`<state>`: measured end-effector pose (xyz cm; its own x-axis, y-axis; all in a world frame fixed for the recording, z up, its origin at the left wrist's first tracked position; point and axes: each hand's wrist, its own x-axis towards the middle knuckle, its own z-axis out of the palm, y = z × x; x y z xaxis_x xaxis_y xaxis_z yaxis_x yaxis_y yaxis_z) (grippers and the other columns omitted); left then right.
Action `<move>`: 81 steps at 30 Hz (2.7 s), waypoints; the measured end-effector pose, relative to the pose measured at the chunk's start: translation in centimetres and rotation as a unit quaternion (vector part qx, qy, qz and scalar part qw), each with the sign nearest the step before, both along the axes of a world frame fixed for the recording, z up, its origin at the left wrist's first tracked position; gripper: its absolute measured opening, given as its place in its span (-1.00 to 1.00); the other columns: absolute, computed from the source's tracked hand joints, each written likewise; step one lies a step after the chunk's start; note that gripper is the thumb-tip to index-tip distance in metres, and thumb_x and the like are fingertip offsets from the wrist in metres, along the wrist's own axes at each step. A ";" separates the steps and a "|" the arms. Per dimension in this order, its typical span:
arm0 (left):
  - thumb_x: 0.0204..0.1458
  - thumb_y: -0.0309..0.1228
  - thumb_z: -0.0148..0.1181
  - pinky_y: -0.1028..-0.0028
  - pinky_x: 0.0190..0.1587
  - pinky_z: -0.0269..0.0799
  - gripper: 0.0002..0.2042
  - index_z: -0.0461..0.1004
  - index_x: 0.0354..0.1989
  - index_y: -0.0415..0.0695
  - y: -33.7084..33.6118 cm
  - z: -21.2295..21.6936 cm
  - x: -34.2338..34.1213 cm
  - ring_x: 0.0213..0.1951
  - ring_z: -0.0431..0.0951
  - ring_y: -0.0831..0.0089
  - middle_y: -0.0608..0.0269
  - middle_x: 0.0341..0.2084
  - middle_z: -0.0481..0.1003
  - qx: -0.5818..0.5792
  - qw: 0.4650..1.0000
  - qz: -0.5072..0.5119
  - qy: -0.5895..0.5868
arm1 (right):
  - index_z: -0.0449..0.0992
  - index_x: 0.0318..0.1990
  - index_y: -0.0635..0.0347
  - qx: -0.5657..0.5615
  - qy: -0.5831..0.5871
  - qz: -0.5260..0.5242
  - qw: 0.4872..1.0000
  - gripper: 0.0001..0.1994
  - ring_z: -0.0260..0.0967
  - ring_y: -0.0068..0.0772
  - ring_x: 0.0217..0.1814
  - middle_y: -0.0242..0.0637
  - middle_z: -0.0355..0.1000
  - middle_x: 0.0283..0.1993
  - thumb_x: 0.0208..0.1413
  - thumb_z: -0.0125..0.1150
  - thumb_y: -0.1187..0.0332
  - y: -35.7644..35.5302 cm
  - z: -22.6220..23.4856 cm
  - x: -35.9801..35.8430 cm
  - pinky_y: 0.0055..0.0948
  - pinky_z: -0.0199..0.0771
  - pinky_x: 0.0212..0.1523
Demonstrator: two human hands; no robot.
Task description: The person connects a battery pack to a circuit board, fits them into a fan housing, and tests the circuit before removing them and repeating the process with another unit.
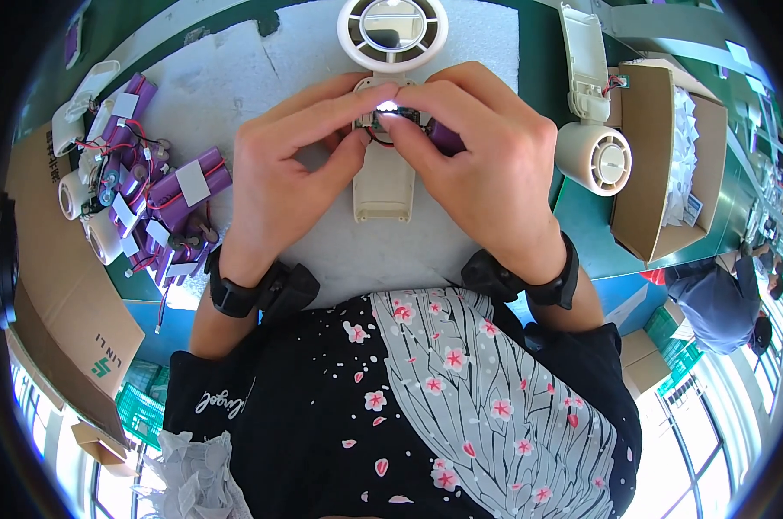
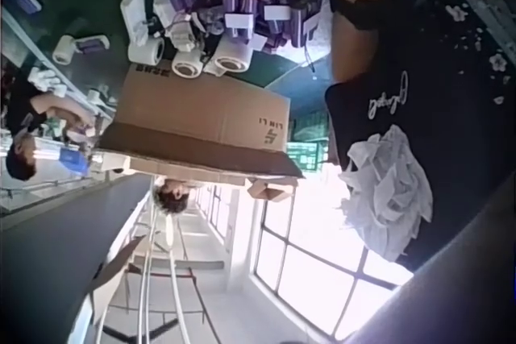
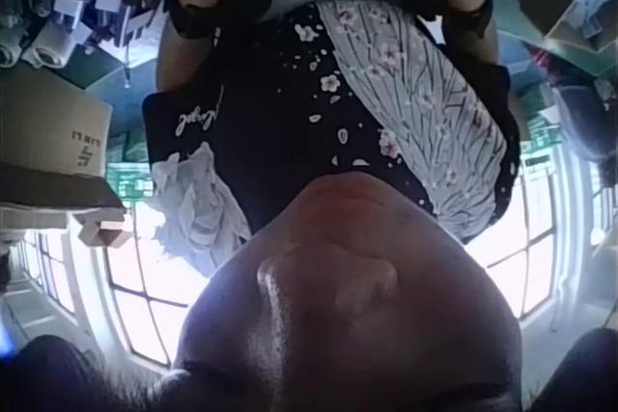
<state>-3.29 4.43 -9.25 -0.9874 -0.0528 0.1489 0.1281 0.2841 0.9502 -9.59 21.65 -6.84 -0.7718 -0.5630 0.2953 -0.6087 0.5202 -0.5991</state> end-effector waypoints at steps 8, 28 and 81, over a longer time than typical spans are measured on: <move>-0.10 -0.71 0.16 0.57 -0.31 0.53 -0.61 0.63 -0.09 -0.05 0.1 -0.1 -0.1 -0.37 0.63 0.46 0.05 -0.07 0.57 -0.114 0.993 -0.002 0.034 | 0.49 -0.25 0.24 -0.004 -0.136 -0.038 0.990 -0.80 0.29 -0.76 -0.60 -0.44 0.43 -0.47 -0.02 0.38 0.48 0.3 -0.1 -0.2 -0.70 0.28 -0.57; -0.04 -0.69 0.18 0.53 -0.29 0.51 -0.66 0.63 -0.09 -0.09 -0.1 0.4 -0.3 -0.33 0.60 0.45 0.10 -0.09 0.52 -0.081 0.996 -0.028 0.004 | 0.22 0.15 0.15 0.017 -0.366 0.139 0.920 -0.35 0.30 -0.60 -0.29 -0.35 0.29 -0.15 -0.16 0.35 0.60 3.0 1.7 -2.0 -0.58 0.39 -0.22; -0.12 -0.65 0.14 0.59 -0.42 0.32 -0.69 0.63 -0.19 -0.05 -0.5 0.3 -0.7 -0.49 0.41 0.57 0.29 -0.30 0.54 0.030 0.996 0.038 -0.072 | 0.63 -0.39 0.34 0.155 0.020 0.061 0.986 -0.91 0.57 -0.28 -0.29 -0.20 0.60 -0.19 -0.11 0.37 0.56 3.1 3.2 -0.9 -0.47 0.56 -0.29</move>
<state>-4.04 3.91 -8.96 -0.9913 -0.1319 0.0005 -0.0300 0.2295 0.9729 -10.47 24.70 -3.60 -0.6841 -0.7191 0.1221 -0.6977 0.5963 -0.3971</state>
